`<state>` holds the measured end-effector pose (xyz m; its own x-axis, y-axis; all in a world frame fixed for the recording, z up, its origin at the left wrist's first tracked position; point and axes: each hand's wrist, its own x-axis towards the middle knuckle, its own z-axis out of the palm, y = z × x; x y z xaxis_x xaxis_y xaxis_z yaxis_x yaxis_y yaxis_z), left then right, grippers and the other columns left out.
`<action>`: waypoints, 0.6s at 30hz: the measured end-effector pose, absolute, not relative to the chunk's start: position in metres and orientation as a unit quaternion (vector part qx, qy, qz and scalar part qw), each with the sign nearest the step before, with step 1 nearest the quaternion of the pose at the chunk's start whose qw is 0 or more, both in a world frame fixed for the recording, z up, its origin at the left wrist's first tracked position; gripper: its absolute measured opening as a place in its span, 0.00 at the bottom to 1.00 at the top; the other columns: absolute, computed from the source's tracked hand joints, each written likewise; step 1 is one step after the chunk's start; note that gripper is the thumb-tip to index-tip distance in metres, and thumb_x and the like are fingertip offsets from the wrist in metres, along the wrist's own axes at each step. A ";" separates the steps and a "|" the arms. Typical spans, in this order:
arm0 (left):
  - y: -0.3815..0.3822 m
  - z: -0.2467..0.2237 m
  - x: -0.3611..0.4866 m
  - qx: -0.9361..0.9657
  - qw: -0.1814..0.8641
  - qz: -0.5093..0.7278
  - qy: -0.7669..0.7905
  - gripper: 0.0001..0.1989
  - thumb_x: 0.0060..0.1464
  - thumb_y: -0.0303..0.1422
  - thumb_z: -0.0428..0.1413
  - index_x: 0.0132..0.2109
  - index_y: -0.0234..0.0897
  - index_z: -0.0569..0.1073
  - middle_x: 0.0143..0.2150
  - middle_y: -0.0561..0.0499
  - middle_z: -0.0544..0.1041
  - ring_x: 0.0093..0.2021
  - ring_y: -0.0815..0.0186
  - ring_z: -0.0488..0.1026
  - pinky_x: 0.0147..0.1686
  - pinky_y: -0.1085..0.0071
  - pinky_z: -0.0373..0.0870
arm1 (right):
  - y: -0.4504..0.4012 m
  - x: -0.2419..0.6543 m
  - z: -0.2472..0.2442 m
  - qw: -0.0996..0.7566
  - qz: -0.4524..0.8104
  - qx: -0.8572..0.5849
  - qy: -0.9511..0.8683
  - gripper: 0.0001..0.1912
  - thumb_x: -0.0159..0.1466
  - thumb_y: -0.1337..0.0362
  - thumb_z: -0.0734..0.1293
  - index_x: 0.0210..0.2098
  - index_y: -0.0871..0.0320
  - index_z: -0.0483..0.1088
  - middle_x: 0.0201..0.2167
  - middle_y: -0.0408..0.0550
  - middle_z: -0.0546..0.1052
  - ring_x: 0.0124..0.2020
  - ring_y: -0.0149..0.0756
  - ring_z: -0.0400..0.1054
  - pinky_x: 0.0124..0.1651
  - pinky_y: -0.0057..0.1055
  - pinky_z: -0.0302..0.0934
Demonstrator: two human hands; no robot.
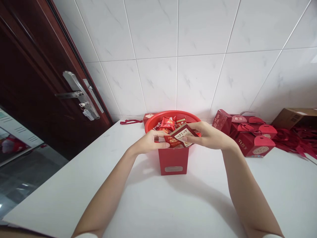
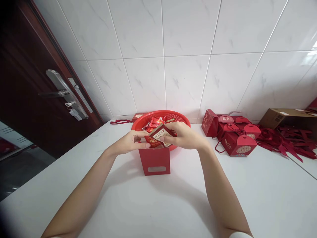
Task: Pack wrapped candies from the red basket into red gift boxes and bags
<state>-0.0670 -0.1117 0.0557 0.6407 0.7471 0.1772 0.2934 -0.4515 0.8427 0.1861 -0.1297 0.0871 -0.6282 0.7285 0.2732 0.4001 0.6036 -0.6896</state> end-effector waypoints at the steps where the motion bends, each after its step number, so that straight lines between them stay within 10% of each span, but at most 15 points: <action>1: -0.112 0.055 -0.066 0.806 0.404 0.281 0.329 0.15 0.56 0.37 0.62 0.49 0.38 0.82 0.52 0.45 0.81 0.50 0.57 0.76 0.47 0.65 0.74 | -0.129 0.186 0.087 0.277 0.297 -0.329 -0.852 0.14 0.66 0.53 0.67 0.33 0.57 0.72 0.28 0.44 0.74 0.28 0.34 0.64 0.28 0.31 0.57; 18: -0.120 0.049 -0.059 0.817 0.247 0.325 0.407 0.04 0.49 0.32 0.58 0.31 0.36 0.73 0.37 0.49 0.78 0.39 0.61 0.74 0.36 0.68 0.71 | -0.124 0.199 0.086 0.348 0.367 -0.280 -0.816 0.15 0.65 0.52 0.69 0.42 0.57 0.77 0.32 0.47 0.79 0.36 0.40 0.73 0.36 0.35 0.70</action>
<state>-0.0593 -0.1198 0.0495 0.4582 0.8252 0.3303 0.5047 -0.5475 0.6675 0.1993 -0.1236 0.0860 -0.6019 0.7119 0.3618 0.2016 0.5739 -0.7938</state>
